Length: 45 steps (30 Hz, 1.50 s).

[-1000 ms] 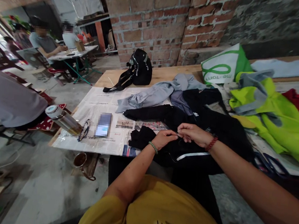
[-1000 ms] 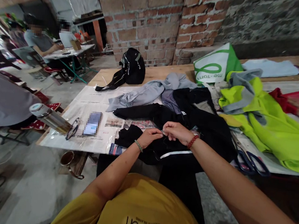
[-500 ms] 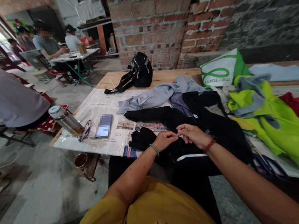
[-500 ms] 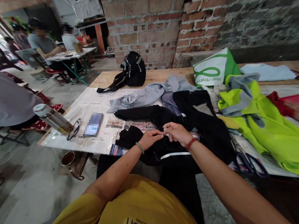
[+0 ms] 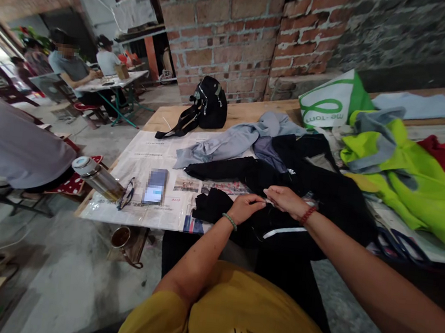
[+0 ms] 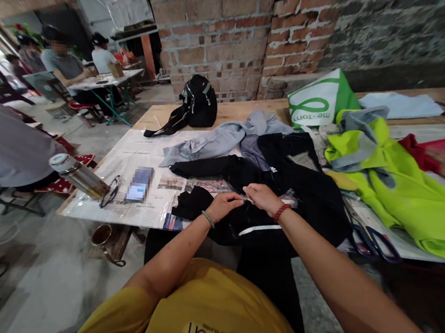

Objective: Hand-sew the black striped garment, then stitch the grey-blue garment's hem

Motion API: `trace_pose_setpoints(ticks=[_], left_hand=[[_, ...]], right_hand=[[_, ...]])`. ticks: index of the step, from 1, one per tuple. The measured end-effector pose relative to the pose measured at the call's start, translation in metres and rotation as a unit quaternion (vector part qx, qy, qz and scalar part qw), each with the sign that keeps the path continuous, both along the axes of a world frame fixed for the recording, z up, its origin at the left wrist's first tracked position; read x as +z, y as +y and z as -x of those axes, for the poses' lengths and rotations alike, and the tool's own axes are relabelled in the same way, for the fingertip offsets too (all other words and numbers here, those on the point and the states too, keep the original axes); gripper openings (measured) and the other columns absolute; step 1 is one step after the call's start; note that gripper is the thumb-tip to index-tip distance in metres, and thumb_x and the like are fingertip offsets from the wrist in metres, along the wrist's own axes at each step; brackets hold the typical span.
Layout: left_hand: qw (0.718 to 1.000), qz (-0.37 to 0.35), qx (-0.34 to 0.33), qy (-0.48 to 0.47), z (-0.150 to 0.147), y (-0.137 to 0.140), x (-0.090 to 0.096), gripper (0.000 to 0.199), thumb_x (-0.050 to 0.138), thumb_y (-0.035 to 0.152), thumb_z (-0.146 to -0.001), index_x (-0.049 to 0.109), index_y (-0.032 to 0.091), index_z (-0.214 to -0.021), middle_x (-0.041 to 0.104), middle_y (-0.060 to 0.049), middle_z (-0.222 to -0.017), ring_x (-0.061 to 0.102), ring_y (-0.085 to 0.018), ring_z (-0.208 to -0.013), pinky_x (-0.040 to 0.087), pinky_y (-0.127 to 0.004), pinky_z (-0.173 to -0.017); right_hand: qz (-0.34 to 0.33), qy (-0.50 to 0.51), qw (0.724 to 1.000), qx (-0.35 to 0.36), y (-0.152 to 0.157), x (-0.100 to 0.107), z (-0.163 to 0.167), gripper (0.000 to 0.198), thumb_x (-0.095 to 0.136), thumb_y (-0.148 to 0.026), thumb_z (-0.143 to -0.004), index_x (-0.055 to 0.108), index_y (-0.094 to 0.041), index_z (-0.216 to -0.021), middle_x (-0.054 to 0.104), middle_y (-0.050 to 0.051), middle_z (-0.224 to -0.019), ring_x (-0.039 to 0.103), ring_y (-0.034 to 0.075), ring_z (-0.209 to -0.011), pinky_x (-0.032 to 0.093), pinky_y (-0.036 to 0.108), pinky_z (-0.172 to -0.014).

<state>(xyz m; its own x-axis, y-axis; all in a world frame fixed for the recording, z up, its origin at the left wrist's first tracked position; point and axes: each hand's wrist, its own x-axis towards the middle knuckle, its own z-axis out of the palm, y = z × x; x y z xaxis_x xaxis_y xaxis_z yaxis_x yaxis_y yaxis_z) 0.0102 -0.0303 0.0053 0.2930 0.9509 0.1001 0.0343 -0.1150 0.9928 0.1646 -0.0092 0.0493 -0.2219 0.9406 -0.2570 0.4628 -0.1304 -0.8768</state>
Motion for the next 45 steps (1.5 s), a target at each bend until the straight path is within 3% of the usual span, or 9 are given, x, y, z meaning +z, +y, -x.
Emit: trace_pose_setpoints(ticks=[11,18,27,30,33,36,39,41,45], left_hand=[[0.997,-0.017,0.074,0.007,0.0,0.004,-0.007,0.015,0.06,0.03,-0.072,0.068,0.017,-0.075,0.063,0.0,-0.073,0.053,-0.012,-0.072,0.041,-0.024,-0.072],[0.998,-0.007,0.066,0.003,0.0,0.003,-0.005,0.016,0.061,0.031,-0.071,0.067,0.016,-0.073,0.062,0.0,-0.071,0.051,-0.011,-0.069,0.039,-0.023,-0.069],[0.998,0.008,0.059,-0.006,0.0,0.002,-0.004,0.017,0.061,0.031,-0.071,0.067,0.016,-0.075,0.063,0.0,-0.073,0.051,-0.012,-0.07,0.04,-0.023,-0.07],[0.997,0.01,0.074,-0.009,-0.001,0.003,-0.004,0.016,0.061,0.031,-0.07,0.067,0.016,-0.073,0.061,0.001,-0.07,0.05,-0.011,-0.069,0.039,-0.023,-0.069],[0.996,0.036,0.08,-0.024,-0.001,0.003,-0.003,0.016,0.062,0.031,-0.069,0.066,0.016,-0.072,0.059,0.002,-0.066,0.048,-0.01,-0.065,0.038,-0.023,-0.065],[0.991,0.079,0.083,-0.065,0.0,0.003,0.0,0.016,0.063,0.031,-0.066,0.065,0.015,-0.07,0.056,0.003,-0.063,0.045,-0.009,-0.061,0.036,-0.022,-0.061],[0.985,0.116,0.083,-0.101,0.002,0.004,0.001,0.017,0.065,0.032,-0.064,0.064,0.015,-0.069,0.053,0.004,-0.059,0.043,-0.008,-0.058,0.034,-0.022,-0.059],[0.982,0.126,0.085,-0.112,0.002,0.004,0.002,0.018,0.066,0.032,-0.063,0.063,0.015,-0.069,0.054,0.004,-0.06,0.043,-0.008,-0.058,0.035,-0.022,-0.06],[0.976,0.143,0.084,-0.139,0.003,0.005,0.002,0.018,0.067,0.031,-0.062,0.063,0.015,-0.067,0.055,0.004,-0.06,0.044,-0.007,-0.058,0.034,-0.022,-0.059]], right_hand=[[-0.076,-0.037,0.996,0.02,-0.005,-0.01,0.007,0.042,0.047,-0.053,-0.074,0.033,-0.019,-0.055,0.028,-0.006,-0.047,0.025,0.006,-0.045,0.019,0.021,-0.042],[0.023,-0.045,0.997,0.061,-0.005,0.004,0.003,0.036,0.048,-0.051,-0.076,0.041,-0.02,-0.061,0.039,-0.006,-0.046,0.034,0.006,-0.035,0.023,0.02,-0.036],[-0.023,-0.041,0.999,0.002,-0.005,-0.005,0.007,0.037,0.046,-0.05,-0.078,0.038,-0.02,-0.058,0.035,-0.006,-0.045,0.03,0.005,-0.036,0.021,0.02,-0.036],[-0.034,-0.044,0.998,0.023,-0.006,-0.008,0.006,0.038,0.047,-0.05,-0.077,0.036,-0.02,-0.058,0.032,-0.007,-0.044,0.028,0.005,-0.037,0.021,0.02,-0.037],[-0.028,-0.049,0.996,0.069,-0.004,-0.006,0.002,0.034,0.045,-0.048,-0.079,0.042,-0.02,-0.06,0.043,-0.005,-0.048,0.036,0.007,-0.039,0.027,0.021,-0.041],[-0.143,-0.083,0.986,0.035,-0.004,0.002,-0.002,0.021,0.045,-0.037,-0.08,0.056,-0.02,-0.076,0.059,0.002,-0.068,0.054,0.014,-0.058,0.042,0.026,-0.056],[-0.335,-0.104,0.933,-0.078,-0.017,0.011,-0.004,0.021,0.046,-0.03,-0.08,0.059,-0.021,-0.095,0.062,0.008,-0.095,0.057,0.021,-0.086,0.044,0.034,-0.077],[-0.399,-0.099,0.906,-0.098,-0.034,0.013,-0.004,0.018,0.049,-0.03,-0.08,0.059,-0.022,-0.093,0.061,0.01,-0.097,0.055,0.024,-0.091,0.042,0.038,-0.083],[-0.372,-0.051,0.924,0.065,-0.074,0.001,0.0,0.012,0.051,-0.029,-0.081,0.058,-0.023,-0.073,0.06,0.007,-0.074,0.056,0.021,-0.075,0.045,0.036,-0.075]])
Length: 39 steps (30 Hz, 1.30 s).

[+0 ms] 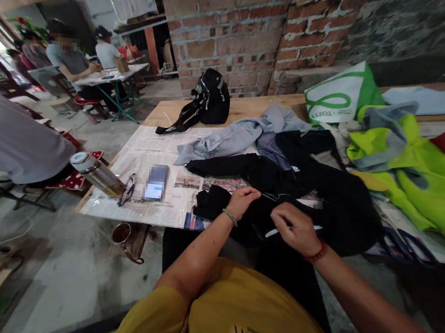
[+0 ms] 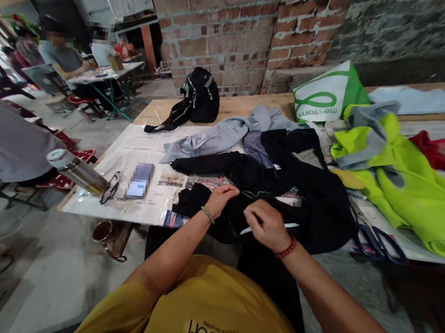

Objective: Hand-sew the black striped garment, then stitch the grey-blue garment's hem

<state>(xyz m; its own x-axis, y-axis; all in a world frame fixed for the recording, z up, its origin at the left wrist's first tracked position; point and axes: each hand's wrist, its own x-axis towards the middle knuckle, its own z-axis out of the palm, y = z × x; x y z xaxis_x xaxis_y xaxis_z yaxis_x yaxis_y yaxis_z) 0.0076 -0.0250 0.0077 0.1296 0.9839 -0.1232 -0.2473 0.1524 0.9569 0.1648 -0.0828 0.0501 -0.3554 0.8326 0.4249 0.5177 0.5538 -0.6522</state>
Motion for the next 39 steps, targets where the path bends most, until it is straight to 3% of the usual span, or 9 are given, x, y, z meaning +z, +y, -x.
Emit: trace_pose_setpoints(ticks=[2,4,7,10,12,20,26,32,39], left_hand=[[1.0,-0.001,-0.004,-0.013,0.0,0.001,0.0,0.018,0.067,0.031,-0.061,0.063,0.015,-0.067,0.055,0.004,-0.06,0.044,-0.007,-0.057,0.034,-0.022,-0.058],[1.0,-0.007,-0.003,-0.019,0.0,0.001,0.0,0.019,0.068,0.032,-0.061,0.062,0.014,-0.066,0.055,0.004,-0.06,0.045,-0.007,-0.057,0.034,-0.021,-0.058],[1.0,-0.005,0.003,-0.023,-0.001,0.0,0.001,0.02,0.07,0.032,-0.06,0.062,0.014,-0.066,0.055,0.004,-0.059,0.045,-0.007,-0.056,0.034,-0.022,-0.058],[0.999,0.012,-0.001,-0.03,-0.001,-0.001,0.002,0.022,0.071,0.033,-0.058,0.063,0.014,-0.066,0.055,0.004,-0.057,0.046,-0.007,-0.055,0.034,-0.022,-0.057],[0.999,0.019,-0.005,-0.034,-0.001,-0.001,0.002,0.022,0.071,0.033,-0.058,0.063,0.014,-0.067,0.056,0.003,-0.057,0.046,-0.008,-0.055,0.035,-0.022,-0.057],[0.999,0.02,-0.024,-0.024,-0.001,-0.002,0.003,0.024,0.072,0.034,-0.057,0.064,0.014,-0.067,0.056,0.003,-0.057,0.045,-0.007,-0.053,0.034,-0.022,-0.056],[0.999,0.003,-0.041,-0.031,0.0,-0.002,0.005,0.024,0.074,0.032,-0.053,0.066,0.013,-0.066,0.059,0.003,-0.06,0.048,-0.008,-0.059,0.035,-0.023,-0.062],[0.997,0.023,-0.047,-0.051,0.001,-0.001,0.003,0.026,0.075,0.033,-0.052,0.065,0.013,-0.066,0.059,0.003,-0.059,0.048,-0.008,-0.058,0.034,-0.023,-0.061],[0.997,0.027,-0.045,-0.05,0.001,-0.001,0.006,0.024,0.074,0.032,-0.053,0.065,0.013,-0.065,0.059,0.003,-0.059,0.048,-0.008,-0.057,0.035,-0.024,-0.061]], right_hand=[[0.038,-0.028,0.995,0.084,-0.012,-0.011,0.002,0.013,0.051,-0.028,-0.082,0.06,-0.024,-0.073,0.061,0.006,-0.072,0.056,0.019,-0.071,0.046,0.034,-0.071],[0.04,-0.036,0.994,0.09,-0.014,-0.023,0.0,0.013,0.05,-0.027,-0.082,0.062,-0.024,-0.078,0.064,0.006,-0.079,0.058,0.018,-0.077,0.048,0.034,-0.075],[0.008,0.024,0.997,-0.074,-0.003,-0.039,-0.011,0.017,0.049,-0.03,-0.083,0.063,-0.023,-0.09,0.064,0.007,-0.095,0.06,0.019,-0.086,0.049,0.035,-0.078],[0.034,0.125,0.957,-0.261,0.009,-0.05,-0.025,0.032,0.049,-0.034,-0.082,0.056,-0.02,-0.11,0.064,0.008,-0.094,0.062,0.016,-0.069,0.052,0.031,-0.062],[0.043,0.161,0.941,-0.295,0.012,-0.051,-0.03,0.036,0.05,-0.035,-0.082,0.053,-0.02,-0.114,0.063,0.006,-0.09,0.061,0.015,-0.064,0.051,0.029,-0.056],[-0.011,0.1,0.984,-0.145,0.014,-0.034,0.0,0.021,0.057,-0.031,-0.079,0.063,-0.021,-0.097,0.061,0.005,-0.085,0.055,0.012,-0.057,0.048,0.026,-0.052],[0.003,0.145,0.979,-0.145,0.032,-0.033,0.014,0.018,0.056,-0.035,-0.081,0.067,-0.021,-0.083,0.063,0.002,-0.074,0.054,0.01,-0.048,0.047,0.026,-0.049],[-0.066,0.111,0.984,-0.121,0.033,-0.033,0.017,0.014,0.057,-0.031,-0.08,0.068,-0.022,-0.081,0.067,0.004,-0.078,0.062,0.016,-0.069,0.051,0.03,-0.065],[0.025,0.177,0.975,-0.131,0.034,-0.042,0.015,0.02,0.06,-0.035,-0.077,0.065,-0.021,-0.091,0.066,0.004,-0.081,0.059,0.012,-0.056,0.051,0.027,-0.053]])
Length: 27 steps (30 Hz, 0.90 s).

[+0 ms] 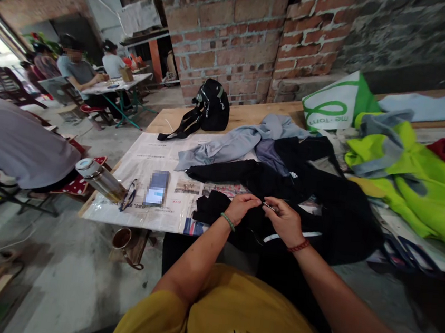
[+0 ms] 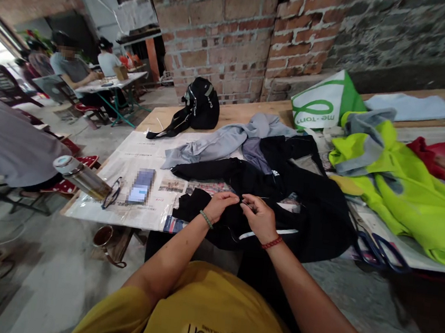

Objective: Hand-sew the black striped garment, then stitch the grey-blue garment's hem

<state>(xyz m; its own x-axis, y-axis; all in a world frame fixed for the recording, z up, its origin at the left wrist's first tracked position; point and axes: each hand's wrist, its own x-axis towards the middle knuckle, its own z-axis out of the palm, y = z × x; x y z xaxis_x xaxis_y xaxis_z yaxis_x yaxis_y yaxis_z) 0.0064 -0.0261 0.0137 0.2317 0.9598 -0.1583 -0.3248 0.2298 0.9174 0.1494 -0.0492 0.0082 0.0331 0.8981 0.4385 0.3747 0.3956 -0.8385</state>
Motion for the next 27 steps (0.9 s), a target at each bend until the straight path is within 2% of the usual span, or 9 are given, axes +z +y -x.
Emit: trace_pose_setpoints(ticks=[4,11,13,18,23,27], left_hand=[[1.0,0.004,-0.01,-0.002,0.001,0.0,0.0,0.024,0.075,0.032,-0.053,0.065,0.014,-0.066,0.058,0.003,-0.059,0.047,-0.008,-0.056,0.035,-0.023,-0.06],[1.0,0.007,-0.025,-0.003,0.004,0.003,-0.006,0.024,0.075,0.032,-0.056,0.065,0.014,-0.068,0.059,0.003,-0.064,0.05,-0.008,-0.062,0.038,-0.023,-0.067],[1.0,0.011,-0.028,-0.006,0.005,0.004,-0.009,0.023,0.075,0.031,-0.056,0.065,0.013,-0.069,0.06,0.003,-0.065,0.051,-0.008,-0.064,0.038,-0.023,-0.068],[0.998,0.018,-0.05,-0.024,0.007,0.007,-0.012,0.018,0.072,0.026,-0.063,0.065,0.012,-0.071,0.059,0.003,-0.066,0.05,-0.008,-0.065,0.038,-0.023,-0.07],[0.998,0.014,-0.047,-0.033,0.008,0.008,-0.013,0.015,0.07,0.025,-0.065,0.064,0.012,-0.07,0.058,0.003,-0.066,0.049,-0.007,-0.065,0.037,-0.023,-0.071],[0.999,0.017,-0.042,-0.024,0.006,0.008,-0.011,0.017,0.071,0.026,-0.062,0.063,0.012,-0.069,0.057,0.004,-0.063,0.047,-0.006,-0.061,0.037,-0.021,-0.065]], right_hand=[[0.01,0.009,1.0,0.006,0.0,0.003,0.001,0.016,0.059,-0.034,-0.077,0.066,-0.02,-0.082,0.064,0.002,-0.076,0.055,0.01,-0.05,0.047,0.025,-0.05],[0.029,0.007,0.999,-0.018,0.004,0.0,0.004,0.016,0.059,-0.032,-0.078,0.067,-0.019,-0.083,0.062,0.001,-0.069,0.055,0.01,-0.051,0.047,0.025,-0.052],[0.002,-0.031,0.999,-0.031,0.004,0.0,0.005,0.015,0.058,-0.032,-0.079,0.066,-0.02,-0.082,0.063,0.002,-0.074,0.057,0.011,-0.056,0.048,0.027,-0.056],[-0.103,-0.157,0.982,-0.036,0.003,0.006,0.005,0.012,0.054,-0.029,-0.081,0.063,-0.022,-0.08,0.064,0.007,-0.088,0.06,0.02,-0.086,0.05,0.036,-0.078],[-0.099,-0.202,0.974,-0.009,0.012,0.006,0.006,0.011,0.048,-0.026,-0.084,0.059,-0.023,-0.082,0.064,0.007,-0.088,0.06,0.02,-0.085,0.049,0.037,-0.079],[-0.107,-0.209,0.972,-0.002,0.018,0.007,0.007,0.012,0.046,-0.025,-0.085,0.057,-0.022,-0.082,0.063,0.006,-0.082,0.061,0.018,-0.079,0.05,0.034,-0.073]])
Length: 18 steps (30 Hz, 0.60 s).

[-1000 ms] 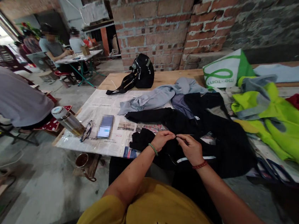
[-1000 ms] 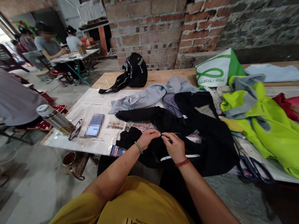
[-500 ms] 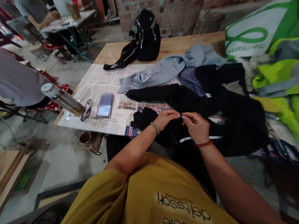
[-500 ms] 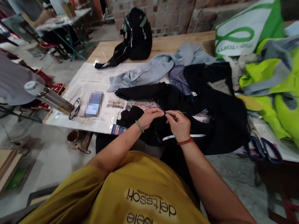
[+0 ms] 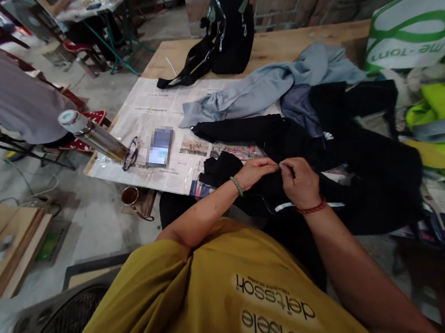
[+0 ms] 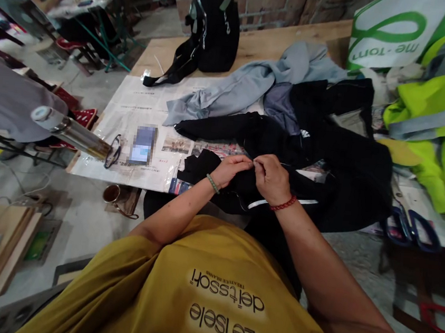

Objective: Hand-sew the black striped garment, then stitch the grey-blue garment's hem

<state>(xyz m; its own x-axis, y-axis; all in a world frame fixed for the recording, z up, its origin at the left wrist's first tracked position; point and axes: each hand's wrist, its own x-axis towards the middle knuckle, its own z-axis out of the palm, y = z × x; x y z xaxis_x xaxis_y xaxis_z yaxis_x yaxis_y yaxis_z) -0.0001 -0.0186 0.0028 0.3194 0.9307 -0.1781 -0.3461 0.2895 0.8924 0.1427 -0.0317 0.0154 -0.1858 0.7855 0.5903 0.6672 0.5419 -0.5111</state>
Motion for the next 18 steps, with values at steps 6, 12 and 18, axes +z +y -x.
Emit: trace_pose_setpoints(ticks=[6,12,18], left_hand=[[0.999,-0.016,0.03,0.022,-0.002,0.001,0.003,0.018,0.069,0.028,-0.06,0.061,0.013,-0.065,0.056,0.004,-0.06,0.045,-0.007,-0.059,0.035,-0.021,-0.061],[0.999,0.015,0.02,0.03,-0.002,0.002,0.003,0.015,0.068,0.027,-0.058,0.061,0.014,-0.062,0.054,0.004,-0.057,0.044,-0.007,-0.057,0.034,-0.021,-0.06],[1.0,0.008,0.019,0.022,-0.002,0.001,0.006,0.016,0.069,0.026,-0.058,0.062,0.014,-0.063,0.057,0.003,-0.06,0.046,-0.007,-0.059,0.035,-0.022,-0.062]], right_hand=[[-0.02,0.037,0.998,-0.037,-0.01,0.01,0.003,0.01,0.047,-0.026,-0.086,0.055,-0.021,-0.083,0.064,0.006,-0.082,0.062,0.017,-0.075,0.05,0.03,-0.068],[0.02,0.17,0.984,-0.056,-0.007,0.046,0.002,0.014,0.049,-0.034,-0.086,0.053,-0.021,-0.089,0.062,0.002,-0.077,0.058,0.011,-0.054,0.048,0.026,-0.053],[0.206,0.374,0.901,0.082,0.007,0.06,0.001,0.017,0.043,-0.041,-0.089,0.043,-0.025,-0.092,0.065,-0.001,-0.08,0.063,0.012,-0.056,0.048,0.023,-0.044]])
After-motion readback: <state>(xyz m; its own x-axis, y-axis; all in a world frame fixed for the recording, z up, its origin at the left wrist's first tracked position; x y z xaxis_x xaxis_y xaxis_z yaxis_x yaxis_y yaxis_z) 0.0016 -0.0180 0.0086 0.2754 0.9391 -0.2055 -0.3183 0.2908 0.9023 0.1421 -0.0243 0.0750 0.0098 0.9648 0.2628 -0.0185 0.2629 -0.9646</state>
